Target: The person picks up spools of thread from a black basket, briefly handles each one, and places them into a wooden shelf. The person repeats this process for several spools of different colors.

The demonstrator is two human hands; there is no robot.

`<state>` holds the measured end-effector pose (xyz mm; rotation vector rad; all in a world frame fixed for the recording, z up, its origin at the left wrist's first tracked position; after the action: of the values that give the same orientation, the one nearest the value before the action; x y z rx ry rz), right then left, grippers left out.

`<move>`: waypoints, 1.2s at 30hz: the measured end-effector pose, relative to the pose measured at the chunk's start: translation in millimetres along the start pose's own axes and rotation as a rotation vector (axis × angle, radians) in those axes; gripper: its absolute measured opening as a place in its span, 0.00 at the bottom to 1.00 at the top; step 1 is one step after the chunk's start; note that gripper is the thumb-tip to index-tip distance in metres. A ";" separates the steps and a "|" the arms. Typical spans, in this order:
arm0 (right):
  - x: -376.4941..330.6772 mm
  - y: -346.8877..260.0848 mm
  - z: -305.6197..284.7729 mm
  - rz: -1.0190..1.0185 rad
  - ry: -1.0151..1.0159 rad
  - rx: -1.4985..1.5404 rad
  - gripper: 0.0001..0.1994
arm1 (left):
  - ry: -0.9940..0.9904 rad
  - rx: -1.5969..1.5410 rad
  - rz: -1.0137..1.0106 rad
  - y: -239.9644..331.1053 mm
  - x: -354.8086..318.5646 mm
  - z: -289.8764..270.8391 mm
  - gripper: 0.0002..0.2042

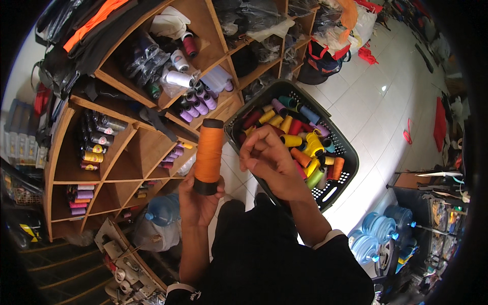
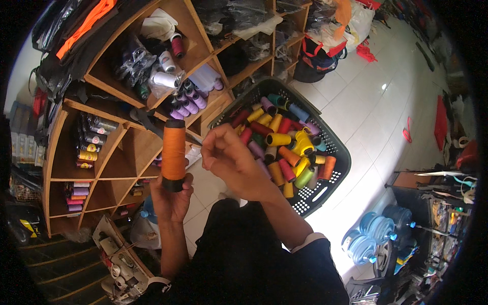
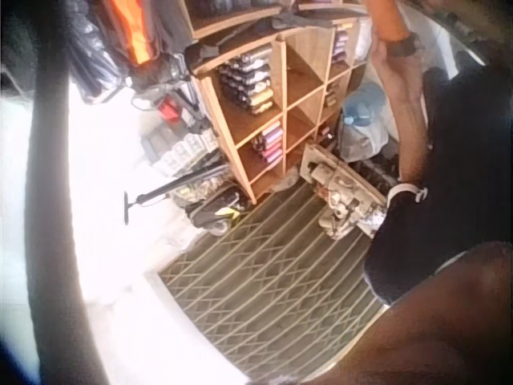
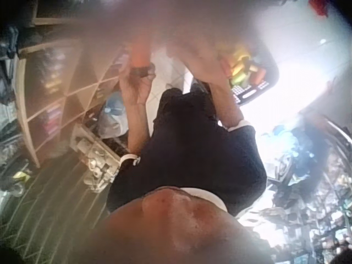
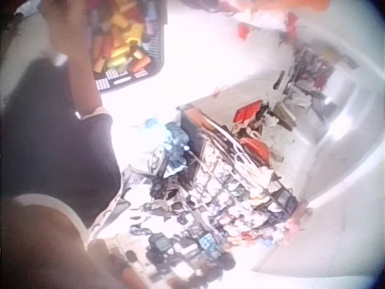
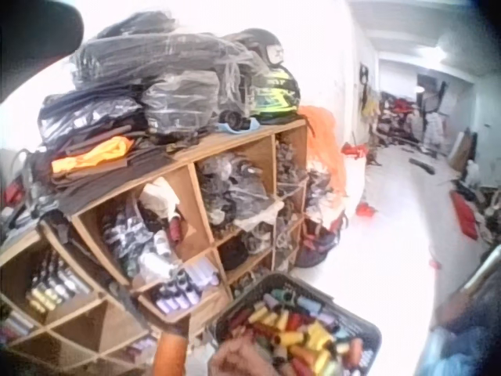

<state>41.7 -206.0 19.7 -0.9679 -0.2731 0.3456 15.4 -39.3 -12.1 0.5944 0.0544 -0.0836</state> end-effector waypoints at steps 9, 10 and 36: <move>21.0 12.2 -0.9 0.195 -0.185 -0.028 0.11 | -0.243 0.188 -0.026 12.8 -1.4 21.6 0.27; 24.3 8.4 -5.4 0.221 -0.267 -0.045 0.11 | -0.291 0.276 -0.025 15.5 -0.3 23.7 0.27; 26.5 -6.7 37.8 -0.415 0.460 -0.776 0.07 | 0.045 0.738 0.643 37.3 -13.1 19.6 0.14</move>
<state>52.6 -170.3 47.7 -1.6763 -0.1762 -0.4025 6.4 -18.7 25.9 1.3232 -0.1327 0.5576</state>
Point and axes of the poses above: each hand's wrist, its own x-axis towards the middle knuckle, its own z-axis out of the palm, y = z × x, the point moved 5 cm from there along x, towards the middle knuckle, and after that the axes turned 12 degrees about z, right-handed, at the moved point
